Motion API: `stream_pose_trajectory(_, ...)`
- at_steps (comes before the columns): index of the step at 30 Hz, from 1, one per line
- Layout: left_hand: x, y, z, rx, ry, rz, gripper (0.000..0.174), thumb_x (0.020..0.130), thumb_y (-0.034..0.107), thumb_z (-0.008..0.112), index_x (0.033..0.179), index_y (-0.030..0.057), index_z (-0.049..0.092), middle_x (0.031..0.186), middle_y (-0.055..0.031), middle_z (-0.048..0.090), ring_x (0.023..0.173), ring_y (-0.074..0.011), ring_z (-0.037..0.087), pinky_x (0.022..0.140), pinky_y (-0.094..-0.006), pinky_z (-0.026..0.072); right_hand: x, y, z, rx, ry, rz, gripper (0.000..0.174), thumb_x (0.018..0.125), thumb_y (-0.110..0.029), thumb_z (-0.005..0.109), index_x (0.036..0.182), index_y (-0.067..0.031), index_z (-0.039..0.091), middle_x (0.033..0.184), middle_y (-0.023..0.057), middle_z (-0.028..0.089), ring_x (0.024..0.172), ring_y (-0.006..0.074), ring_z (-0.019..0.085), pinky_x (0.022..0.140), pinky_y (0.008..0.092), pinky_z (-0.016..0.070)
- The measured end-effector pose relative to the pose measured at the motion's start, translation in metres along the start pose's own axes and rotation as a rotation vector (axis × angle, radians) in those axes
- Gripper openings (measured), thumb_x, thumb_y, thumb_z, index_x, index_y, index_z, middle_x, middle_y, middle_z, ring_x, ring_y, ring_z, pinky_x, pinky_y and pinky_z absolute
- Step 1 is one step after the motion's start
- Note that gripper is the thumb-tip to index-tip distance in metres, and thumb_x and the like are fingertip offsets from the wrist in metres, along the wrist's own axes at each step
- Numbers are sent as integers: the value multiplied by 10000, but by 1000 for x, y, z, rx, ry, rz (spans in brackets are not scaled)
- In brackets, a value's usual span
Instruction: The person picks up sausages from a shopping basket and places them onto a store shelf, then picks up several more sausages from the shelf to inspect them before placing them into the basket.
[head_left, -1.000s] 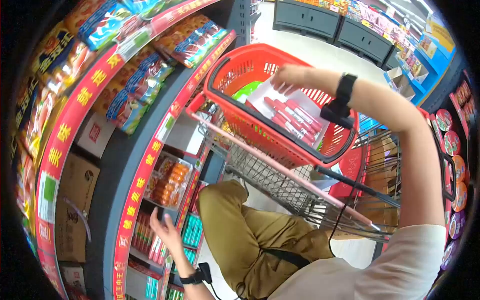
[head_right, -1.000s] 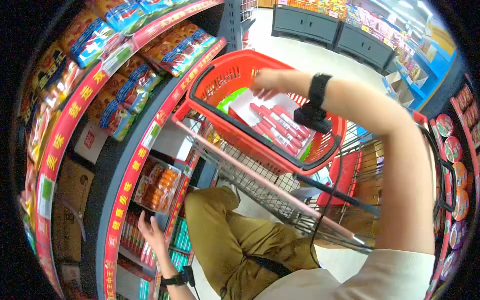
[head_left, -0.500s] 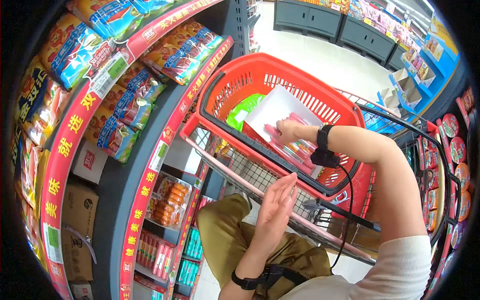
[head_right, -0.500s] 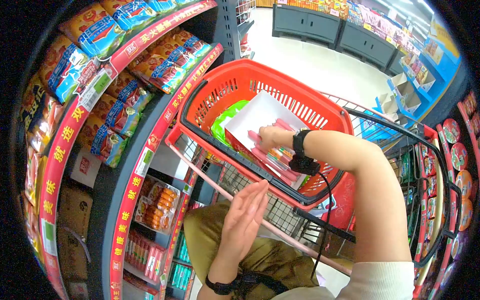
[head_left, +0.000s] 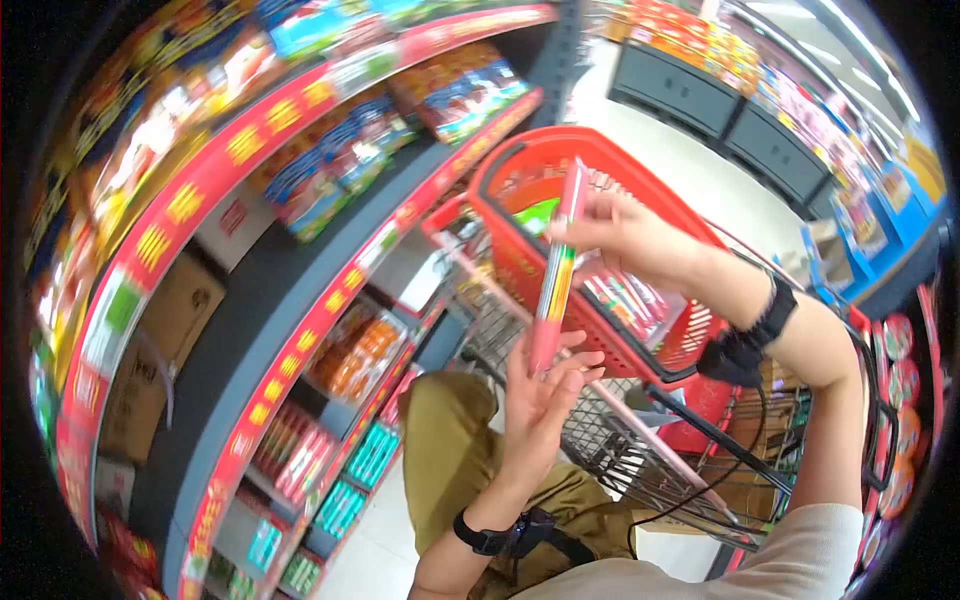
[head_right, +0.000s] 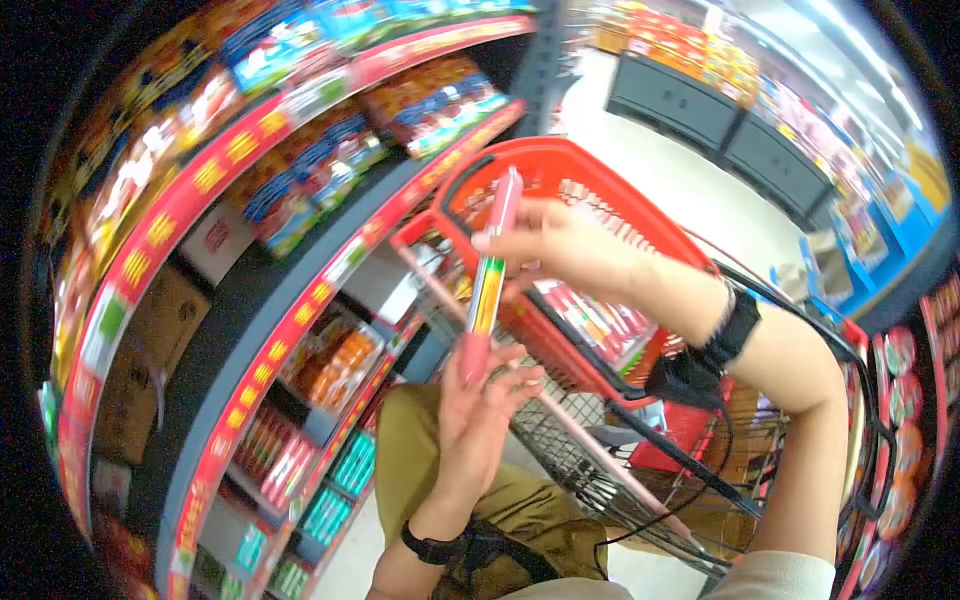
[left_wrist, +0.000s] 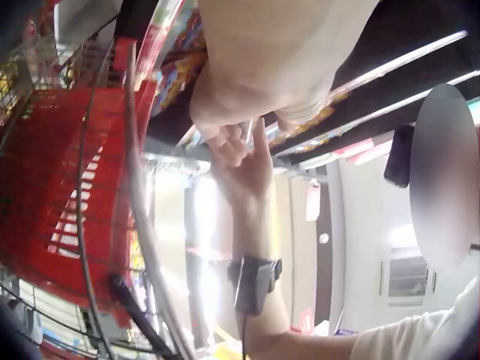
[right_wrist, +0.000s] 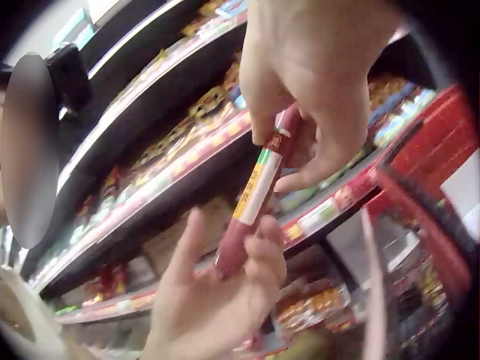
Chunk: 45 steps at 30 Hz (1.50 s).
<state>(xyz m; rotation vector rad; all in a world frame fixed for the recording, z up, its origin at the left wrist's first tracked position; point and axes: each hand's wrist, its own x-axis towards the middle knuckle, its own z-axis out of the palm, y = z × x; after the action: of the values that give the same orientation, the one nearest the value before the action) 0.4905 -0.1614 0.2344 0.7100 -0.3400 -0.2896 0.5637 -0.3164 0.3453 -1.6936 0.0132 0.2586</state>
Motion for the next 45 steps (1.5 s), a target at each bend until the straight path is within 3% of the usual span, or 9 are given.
stream_pose_trajectory(4,-37,53,-48,198,336,180,369,907,240,518,1162,-11,429,949,-145,598,771,-189,595,687,-309,484,-6,6,83,200,-235,91,242,893,-267,557,1014,-62,520,941,41,592,794,119,595,653,255,504)
stream_pose_trajectory(12,-118,114,-101,242,268,36,247,928,110,462,1140,-16,464,1011,-134,621,922,-187,611,846,-298,453,23,23,202,-171,-646,28,235,886,-266,574,919,-35,598,716,-14,558,637,37,498,568,196,407)
stream_pose_trajectory(15,-127,117,-102,304,435,113,273,907,190,519,1100,-3,499,950,-131,629,847,-182,620,764,-278,470,13,34,234,-203,-785,85,317,874,-341,583,912,-27,576,674,-17,538,575,46,477,539,195,389)
stream_pose_trajectory(19,-145,113,-128,158,559,279,310,916,162,505,1192,31,457,1041,-147,608,778,-134,564,652,-265,448,21,54,247,-84,-675,79,340,891,-336,554,989,-11,557,780,14,588,699,65,532,601,225,436)
stream_pose_trajectory(25,-152,117,-144,93,605,429,308,915,108,482,1209,23,446,1220,-150,502,830,-148,533,686,-297,440,17,67,242,-108,-775,163,272,910,-272,531,1028,-28,549,816,31,606,722,82,557,633,221,458)
stream_pose_trajectory(37,-153,110,-172,149,857,416,311,897,82,500,1192,-4,451,1101,-102,542,799,-148,530,699,-285,426,41,111,280,-78,-717,161,225,877,-190,579,1034,-33,544,842,10,588,717,76,535,650,219,446)
stream_pose_trajectory(39,-155,103,-190,160,947,428,256,892,76,508,1136,8,476,1023,-99,567,794,-155,531,709,-283,424,52,144,300,-196,-687,-220,256,855,-207,608,1007,-14,535,854,21,597,739,94,557,663,224,457)
stream_pose_trajectory(41,-160,95,-212,166,993,375,164,882,84,536,1032,29,496,952,-89,579,787,-161,530,714,-284,424,60,172,319,-125,-608,-114,431,752,-365,692,946,-2,564,874,135,624,789,186,619,677,307,480)
stream_pose_trajectory(45,-165,93,-246,208,1169,340,126,859,115,593,897,47,494,923,-81,579,769,-162,527,705,-288,423,72,210,353,-162,-547,-45,405,738,-369,699,858,0,585,840,135,634,791,203,629,682,310,483)
